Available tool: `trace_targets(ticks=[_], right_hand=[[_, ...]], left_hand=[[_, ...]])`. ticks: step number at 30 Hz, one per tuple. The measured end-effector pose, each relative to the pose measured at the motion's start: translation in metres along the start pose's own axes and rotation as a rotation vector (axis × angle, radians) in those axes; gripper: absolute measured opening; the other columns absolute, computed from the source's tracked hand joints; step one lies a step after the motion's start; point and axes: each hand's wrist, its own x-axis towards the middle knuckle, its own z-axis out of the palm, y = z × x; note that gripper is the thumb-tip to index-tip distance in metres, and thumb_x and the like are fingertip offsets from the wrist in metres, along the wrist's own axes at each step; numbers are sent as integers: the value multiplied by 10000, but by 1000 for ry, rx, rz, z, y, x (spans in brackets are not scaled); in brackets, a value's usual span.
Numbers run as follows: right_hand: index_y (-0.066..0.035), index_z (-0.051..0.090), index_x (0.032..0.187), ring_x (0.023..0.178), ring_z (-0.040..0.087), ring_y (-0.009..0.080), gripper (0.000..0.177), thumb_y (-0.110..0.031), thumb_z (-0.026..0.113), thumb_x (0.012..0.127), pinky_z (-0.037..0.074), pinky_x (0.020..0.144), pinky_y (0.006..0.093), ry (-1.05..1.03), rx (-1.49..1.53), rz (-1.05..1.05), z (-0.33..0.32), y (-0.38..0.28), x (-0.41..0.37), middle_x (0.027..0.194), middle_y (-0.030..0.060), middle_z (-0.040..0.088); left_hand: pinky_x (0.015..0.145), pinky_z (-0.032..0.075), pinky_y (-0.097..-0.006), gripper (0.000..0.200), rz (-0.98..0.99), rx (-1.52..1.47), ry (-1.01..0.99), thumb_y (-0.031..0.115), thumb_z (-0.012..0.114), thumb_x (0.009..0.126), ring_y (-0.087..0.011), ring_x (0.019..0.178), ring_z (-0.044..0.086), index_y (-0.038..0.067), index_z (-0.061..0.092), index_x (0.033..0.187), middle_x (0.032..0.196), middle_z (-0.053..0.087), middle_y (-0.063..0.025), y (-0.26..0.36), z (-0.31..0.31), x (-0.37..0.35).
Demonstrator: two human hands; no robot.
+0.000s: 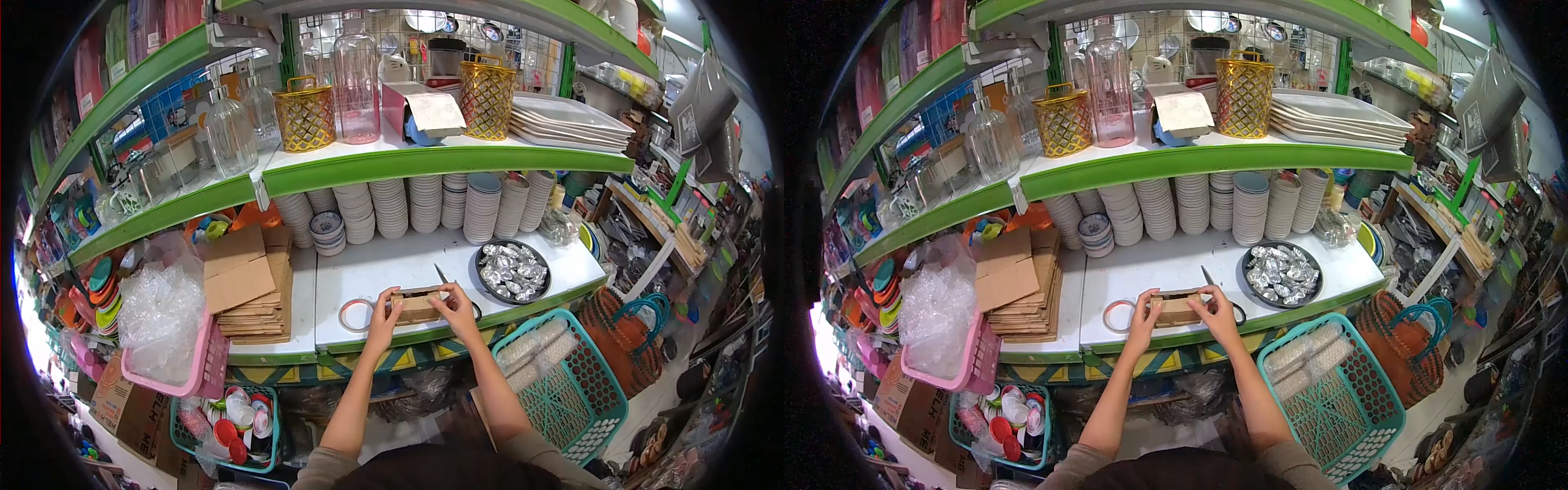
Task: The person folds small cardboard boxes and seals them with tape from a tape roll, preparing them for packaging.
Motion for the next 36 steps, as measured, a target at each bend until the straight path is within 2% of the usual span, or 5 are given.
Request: trace_targets(ticks=[9, 18, 20, 30, 36], right_hand=[[-115, 619, 1222, 746, 517, 100, 395, -174, 675, 835, 424, 637, 217, -131, -234, -128, -4, -19, -1, 1002, 40, 587], [-88, 671, 1141, 975, 565, 209, 297, -117, 617, 851, 431, 861, 290, -120, -264, -254, 1, -18, -1, 1032, 93, 609], [-87, 674, 1136, 976, 564, 208, 294, -115, 616, 849, 430, 863, 290, -122, -270, -247, 0, -19, -1, 1031, 93, 606], [-106, 699, 1094, 898, 538, 187, 245, -155, 624, 865, 426, 760, 265, -112, -271, -186, -1, -18, -3, 1017, 78, 560], [-143, 730, 1020, 976, 547, 241, 205, -211, 662, 839, 445, 860, 324, -76, -438, -255, 1, -17, 1, 1159, 82, 561]], left_hand=[[684, 373, -217, 355, 68, 2, 26, 251, 529, 950, -81, 756, 398, 88, 463, 1259, 1066, 468, -15, 2, 1, -3], [797, 403, -247, 312, 169, 186, 15, 222, 530, 939, -122, 871, 476, 64, 505, 1207, 1133, 528, -49, -20, -6, 2], [850, 406, -293, 296, 148, 147, 25, 242, 534, 933, -198, 949, 511, 71, 550, 1173, 1118, 539, -90, -17, -5, 1], [770, 408, -303, 242, 217, 353, 23, 216, 503, 940, -207, 825, 481, 86, 586, 1126, 960, 509, -101, -3, -4, -3], [826, 419, -372, 236, 286, 450, 75, 229, 482, 955, -300, 915, 513, 94, 602, 1107, 976, 508, -138, -2, -1, -6]])
